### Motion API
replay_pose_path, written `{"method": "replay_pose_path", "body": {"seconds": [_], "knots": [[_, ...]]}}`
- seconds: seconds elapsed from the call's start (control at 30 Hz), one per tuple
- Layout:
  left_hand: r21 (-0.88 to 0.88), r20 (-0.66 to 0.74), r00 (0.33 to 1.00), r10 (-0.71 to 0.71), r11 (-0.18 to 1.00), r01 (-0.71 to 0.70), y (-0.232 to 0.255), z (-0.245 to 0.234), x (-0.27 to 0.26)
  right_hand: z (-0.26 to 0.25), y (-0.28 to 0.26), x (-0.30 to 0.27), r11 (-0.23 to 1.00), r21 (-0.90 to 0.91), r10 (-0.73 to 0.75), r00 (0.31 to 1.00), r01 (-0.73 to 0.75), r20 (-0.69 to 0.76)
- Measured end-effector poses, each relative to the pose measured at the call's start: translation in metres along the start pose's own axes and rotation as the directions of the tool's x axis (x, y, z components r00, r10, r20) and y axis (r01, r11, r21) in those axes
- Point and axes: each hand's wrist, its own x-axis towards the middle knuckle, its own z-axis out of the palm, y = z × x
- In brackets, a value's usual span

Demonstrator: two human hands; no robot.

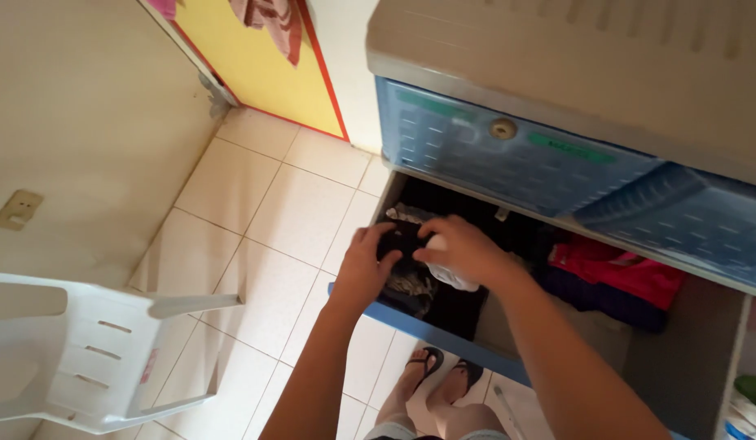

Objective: Folding various items of clothing on an ironing board and placing them into a dresser drawer.

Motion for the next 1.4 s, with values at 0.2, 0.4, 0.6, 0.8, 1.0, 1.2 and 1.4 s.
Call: {"method": "replay_pose_path", "body": {"seconds": [0.2,0.4,0.6,0.8,1.0,1.2,1.4], "knots": [[0.362,-0.085,0.994,-0.065,0.928,0.091,0.002,0.015,0.002,0.031,0.033,-0.004,0.711,0.697,0.108,0.994,-0.09,0.019],[0.59,-0.213,0.973,0.085,0.805,0.059,-0.013,0.021,0.002,0.053,0.023,-0.026,0.874,0.442,0.053,0.865,0.201,-0.498],[0.692,-0.075,0.993,0.09,0.722,-0.013,-0.009,0.014,0.006,0.086,0.044,-0.019,0.862,0.459,0.077,0.842,0.213,-0.534],[0.673,-0.023,0.988,0.156,0.733,-0.1,0.01,0.002,-0.007,0.093,0.075,0.005,0.681,0.696,0.152,0.887,0.226,-0.437],[0.669,0.042,0.993,0.113,0.735,-0.112,-0.023,0.017,0.002,0.106,0.04,-0.002,0.929,0.359,0.174,0.748,0.091,-0.641],[0.554,0.0,0.987,0.159,0.822,-0.132,-0.007,0.017,0.0,0.112,0.027,0.002,0.916,0.397,0.214,0.762,0.061,-0.611],[0.383,0.37,0.876,0.311,0.807,-0.449,-0.003,0.008,0.013,0.11,0.029,0.017,0.892,0.451,0.304,0.788,-0.038,-0.535]]}}
